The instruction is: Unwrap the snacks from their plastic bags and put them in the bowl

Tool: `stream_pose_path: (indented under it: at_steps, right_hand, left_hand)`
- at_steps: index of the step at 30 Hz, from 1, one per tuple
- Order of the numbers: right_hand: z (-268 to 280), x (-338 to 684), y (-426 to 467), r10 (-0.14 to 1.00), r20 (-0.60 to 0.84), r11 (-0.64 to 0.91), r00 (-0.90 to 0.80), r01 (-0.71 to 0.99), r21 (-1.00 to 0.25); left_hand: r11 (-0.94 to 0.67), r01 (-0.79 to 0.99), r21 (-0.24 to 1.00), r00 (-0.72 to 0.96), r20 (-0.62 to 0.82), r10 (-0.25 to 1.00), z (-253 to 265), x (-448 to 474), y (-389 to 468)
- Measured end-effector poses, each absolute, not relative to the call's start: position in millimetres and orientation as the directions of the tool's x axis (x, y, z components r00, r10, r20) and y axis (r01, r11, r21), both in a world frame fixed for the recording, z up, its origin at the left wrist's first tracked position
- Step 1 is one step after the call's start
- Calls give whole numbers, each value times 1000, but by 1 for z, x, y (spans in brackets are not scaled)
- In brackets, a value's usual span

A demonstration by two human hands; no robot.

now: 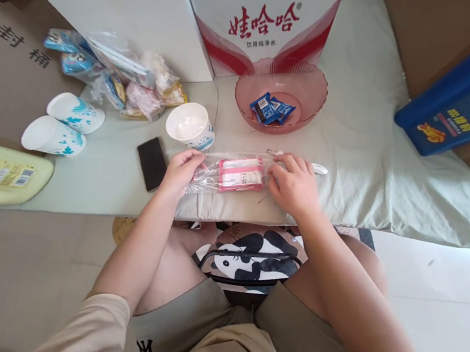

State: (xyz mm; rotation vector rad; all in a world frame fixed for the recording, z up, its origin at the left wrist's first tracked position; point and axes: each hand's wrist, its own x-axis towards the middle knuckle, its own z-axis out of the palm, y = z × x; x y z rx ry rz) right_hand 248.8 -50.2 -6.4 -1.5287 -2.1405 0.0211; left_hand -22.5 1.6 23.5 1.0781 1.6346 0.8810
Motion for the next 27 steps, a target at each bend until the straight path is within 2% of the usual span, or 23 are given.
stream_pose_path:
  at_steps: [7, 10, 15, 18, 23, 27]
  right_hand:
    - [3, 255, -56, 870, 482, 340, -107, 837, -428]
    - [9, 260, -61, 861, 497, 356, -108, 826, -438]
    - [5, 265, -65, 868, 492, 284, -58, 873, -397]
    - [3, 262, -64, 871, 487, 290, -65, 868, -402]
    - [5, 258, -62, 874, 423, 407, -240, 837, -366]
    - [5, 261, -65, 830, 385, 532, -404, 780, -328]
  left_hand:
    - [54, 307, 950, -69, -35, 997, 11, -33, 5]
    - [9, 315, 949, -47, 6, 999, 5, -38, 7]
    - [75, 383, 921, -85, -46, 995, 1, -41, 10]
    - [89, 366, 926, -80, -64, 995, 6, -38, 9]
    - [211, 213, 954, 40, -224, 974, 19, -39, 2]
    - [320, 214, 923, 160, -357, 920, 20, -49, -3]
